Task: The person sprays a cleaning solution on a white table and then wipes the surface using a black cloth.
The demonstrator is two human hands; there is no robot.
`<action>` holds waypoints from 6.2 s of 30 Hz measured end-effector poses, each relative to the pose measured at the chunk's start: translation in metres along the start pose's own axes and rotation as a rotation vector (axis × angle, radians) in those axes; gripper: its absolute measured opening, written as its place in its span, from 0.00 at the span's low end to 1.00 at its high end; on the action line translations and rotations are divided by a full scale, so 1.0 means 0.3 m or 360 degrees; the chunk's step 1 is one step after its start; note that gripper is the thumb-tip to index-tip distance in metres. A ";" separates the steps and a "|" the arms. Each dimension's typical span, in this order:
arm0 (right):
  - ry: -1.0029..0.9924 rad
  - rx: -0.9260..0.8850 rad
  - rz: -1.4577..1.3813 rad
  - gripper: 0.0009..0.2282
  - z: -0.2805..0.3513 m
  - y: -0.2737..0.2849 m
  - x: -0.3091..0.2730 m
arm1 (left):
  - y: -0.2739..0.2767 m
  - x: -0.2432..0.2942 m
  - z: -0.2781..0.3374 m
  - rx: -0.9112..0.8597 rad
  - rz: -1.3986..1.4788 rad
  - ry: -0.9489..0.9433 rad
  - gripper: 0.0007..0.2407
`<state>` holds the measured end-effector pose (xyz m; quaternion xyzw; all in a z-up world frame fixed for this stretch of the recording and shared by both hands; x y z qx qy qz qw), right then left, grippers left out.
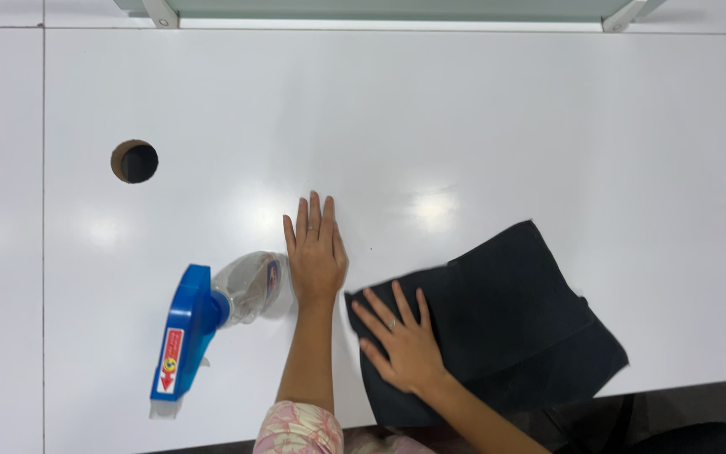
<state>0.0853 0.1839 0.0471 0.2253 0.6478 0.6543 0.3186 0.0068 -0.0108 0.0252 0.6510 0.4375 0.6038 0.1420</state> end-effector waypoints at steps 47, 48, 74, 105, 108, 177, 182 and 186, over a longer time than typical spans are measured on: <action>-0.0706 0.0085 0.0282 0.27 0.220 0.054 1.092 | 0.002 0.000 -0.010 0.0033 0.0048 0.0120 0.17; -0.0775 0.0025 0.0278 0.28 0.197 0.040 1.085 | 0.003 0.000 -0.007 0.0027 0.0043 0.0121 0.17; -0.0248 -0.0139 -0.0062 0.26 -0.595 0.051 0.253 | 0.083 -0.070 0.171 -0.0263 0.0327 -0.0134 0.20; -0.1175 0.0177 -0.0473 0.20 0.496 0.031 0.582 | 0.210 -0.117 0.500 -0.0039 0.1223 0.0217 0.10; -0.1180 0.0050 -0.0561 0.21 0.337 0.053 0.606 | 0.313 -0.157 0.632 0.0183 0.1243 0.0391 0.09; -0.1299 0.1162 -0.1062 0.14 -0.033 0.578 -0.364 | 0.210 -0.174 0.170 -0.0806 0.0285 -0.0566 0.23; -0.1402 0.1137 -0.1382 0.14 0.027 0.586 -0.382 | 0.165 -0.122 0.260 -0.0833 0.0261 -0.0734 0.23; -0.1401 0.0946 -0.1409 0.13 -0.004 0.578 -0.399 | 0.217 -0.176 0.211 -0.0944 0.0353 -0.0656 0.22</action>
Point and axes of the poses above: each hand's wrist, its own z-axis away from the middle knuckle, its own y-axis out of the back of the hand, x = y × z, the point moved 1 cm from there along -z, towards the middle knuckle, and after that the axes turned 14 degrees about z, right-handed, at the moved point
